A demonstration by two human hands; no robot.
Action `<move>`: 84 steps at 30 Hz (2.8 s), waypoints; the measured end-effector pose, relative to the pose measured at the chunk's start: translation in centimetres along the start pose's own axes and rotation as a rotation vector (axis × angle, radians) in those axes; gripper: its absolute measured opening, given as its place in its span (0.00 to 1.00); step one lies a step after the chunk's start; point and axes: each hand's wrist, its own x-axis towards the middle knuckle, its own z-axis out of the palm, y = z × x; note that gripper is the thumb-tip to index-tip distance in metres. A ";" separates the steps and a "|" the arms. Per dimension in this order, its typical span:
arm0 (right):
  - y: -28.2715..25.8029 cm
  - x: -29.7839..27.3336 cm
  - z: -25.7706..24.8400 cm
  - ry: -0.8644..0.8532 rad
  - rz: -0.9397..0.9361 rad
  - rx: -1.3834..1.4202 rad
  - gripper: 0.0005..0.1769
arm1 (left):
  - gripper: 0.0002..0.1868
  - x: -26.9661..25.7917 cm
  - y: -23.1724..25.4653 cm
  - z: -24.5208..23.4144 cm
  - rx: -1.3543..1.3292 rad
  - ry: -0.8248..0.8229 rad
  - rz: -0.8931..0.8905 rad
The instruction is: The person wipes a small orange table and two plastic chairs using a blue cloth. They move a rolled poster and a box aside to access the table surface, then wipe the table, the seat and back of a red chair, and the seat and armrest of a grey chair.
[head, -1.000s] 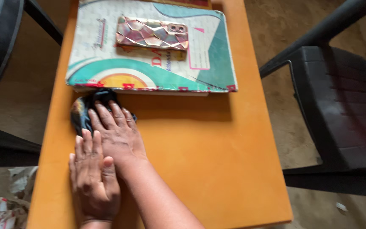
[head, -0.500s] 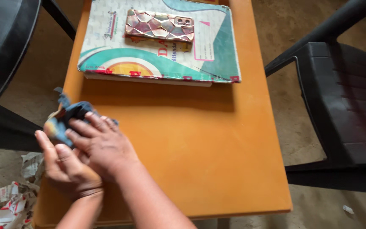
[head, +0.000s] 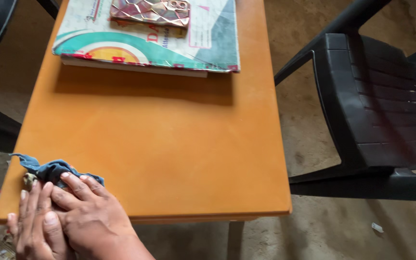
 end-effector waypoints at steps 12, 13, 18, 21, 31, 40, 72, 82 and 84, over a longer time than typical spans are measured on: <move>7.4 -11.0 -3.0 0.160 0.060 0.074 0.24 | 0.28 -3.8 10.5 5.4 0.070 -0.175 0.001; 8.2 -12.1 -3.6 0.167 0.080 0.116 0.23 | 0.29 -3.8 11.8 6.0 0.065 -0.190 0.020; 12.2 -17.5 -7.0 0.200 0.149 0.072 0.26 | 0.30 -3.9 18.4 9.1 0.076 -0.224 0.114; 15.0 -20.3 -9.1 0.191 0.175 -0.060 0.28 | 0.30 -3.7 22.3 10.7 0.102 -0.282 0.184; 21.5 -25.8 -14.0 0.180 0.353 -0.063 0.28 | 0.31 -1.0 32.5 14.9 0.081 -0.458 0.293; 24.7 -24.8 -13.6 0.246 0.424 0.015 0.24 | 0.37 4.1 32.3 18.2 0.071 -0.694 0.246; 45.7 -24.9 -24.6 0.657 0.678 -0.142 0.28 | 0.36 19.2 46.1 37.2 -0.615 -0.721 0.656; 51.6 -31.9 -24.8 0.440 1.136 -0.209 0.35 | 0.34 15.4 55.6 45.6 -0.090 -0.831 0.932; 51.9 -32.1 -24.6 0.435 1.156 -0.190 0.36 | 0.32 15.5 55.5 46.6 -0.092 -0.815 0.981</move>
